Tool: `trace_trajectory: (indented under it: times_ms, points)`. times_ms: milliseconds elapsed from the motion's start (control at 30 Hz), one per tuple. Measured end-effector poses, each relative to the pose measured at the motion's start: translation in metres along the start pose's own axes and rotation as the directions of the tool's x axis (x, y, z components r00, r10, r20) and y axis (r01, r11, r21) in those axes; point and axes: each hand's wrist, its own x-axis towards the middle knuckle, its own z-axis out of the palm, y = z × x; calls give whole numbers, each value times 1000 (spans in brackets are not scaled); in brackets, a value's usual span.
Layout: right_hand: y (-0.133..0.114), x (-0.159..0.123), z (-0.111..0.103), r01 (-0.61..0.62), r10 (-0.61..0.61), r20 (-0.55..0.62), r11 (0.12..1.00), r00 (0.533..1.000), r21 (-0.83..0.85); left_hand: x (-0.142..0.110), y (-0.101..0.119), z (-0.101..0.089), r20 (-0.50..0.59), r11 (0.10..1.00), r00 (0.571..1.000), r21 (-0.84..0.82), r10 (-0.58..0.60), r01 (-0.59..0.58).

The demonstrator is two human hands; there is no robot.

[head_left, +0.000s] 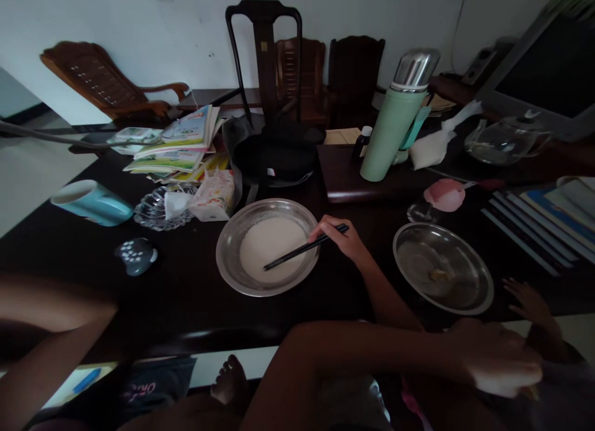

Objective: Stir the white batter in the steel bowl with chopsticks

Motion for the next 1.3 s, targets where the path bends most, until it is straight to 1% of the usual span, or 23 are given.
trace_trajectory:
  times_ms: [67, 100, 200, 267, 367, 433, 533, 600, 700, 767, 867, 933, 1033, 1100, 1200, 1267, 1300]
  points:
    - [0, 0, 0, 41, -40, 11, 998, 999, -57, 0, 1, -1, 25, 1000, 1000, -3, 10, -10]
    - [-1, 0, -1, 45, -45, -4, 997, 999, -64, 1, 1, -2, 36, 1000, 999, -8, 13, -12]
    - [0, -1, -1, -5, 5, -67, 1000, 998, 7, 0, 1, -3, 44, 999, 998, -36, 41, -39]
    - [0, -1, -1, -27, 29, -49, 999, 998, 40, 0, 1, -1, 46, 998, 998, -53, 34, -32]
    - [0, -1, 0, 24, -24, 15, 999, 1000, -42, 1, 3, 6, 28, 997, 1000, -79, 4, -1]
    - [-1, -1, -1, 52, -52, 1, 994, 999, -93, 1, 4, 9, 5, 996, 1000, -91, 6, -5]
    - [-2, -2, -3, 10, -12, -54, 999, 998, -32, 0, 3, 7, -4, 997, 1000, -73, 24, -24]
    - [-2, -3, -3, -13, 13, -28, 1000, 1000, 5, -1, 2, 3, 13, 997, 1000, -70, 18, -17]
    - [-3, -3, -2, 29, -26, 40, 998, 999, -60, 0, 0, 1, 41, 991, 999, -130, 18, -12]
    - [-3, -3, -2, 53, -53, 10, 994, 999, -94, 1, -2, 3, 37, 987, 999, -158, 20, -14]
    - [-2, -3, -2, 26, -26, -79, 1000, 997, -9, 4, -4, 11, 27, 978, 1000, -208, 12, -6]
    - [0, -3, -1, 6, -3, -54, 999, 999, 51, 5, -4, 14, 37, 963, 999, -271, 13, -2]
    - [1, -4, 0, 27, -27, 13, 1000, 1000, 16, 4, -3, 14, 73, 943, 997, -332, -9, 33]
    - [1, -4, -1, 40, -40, -12, 999, 999, -7, 4, -2, 11, 100, 932, 995, -358, -30, 64]
    - [-1, -4, -1, 9, -6, -58, 999, 998, 48, 5, -2, 8, 129, 917, 992, -393, -19, 69]
    - [-2, -4, -1, 7, -6, -33, 999, 999, 48, 5, -2, 7, 141, 912, 990, -404, -9, 66]
    - [-3, -4, -1, 22, -21, -10, 1000, 1000, 21, 5, -1, 7, 144, 912, 989, -404, -12, 70]
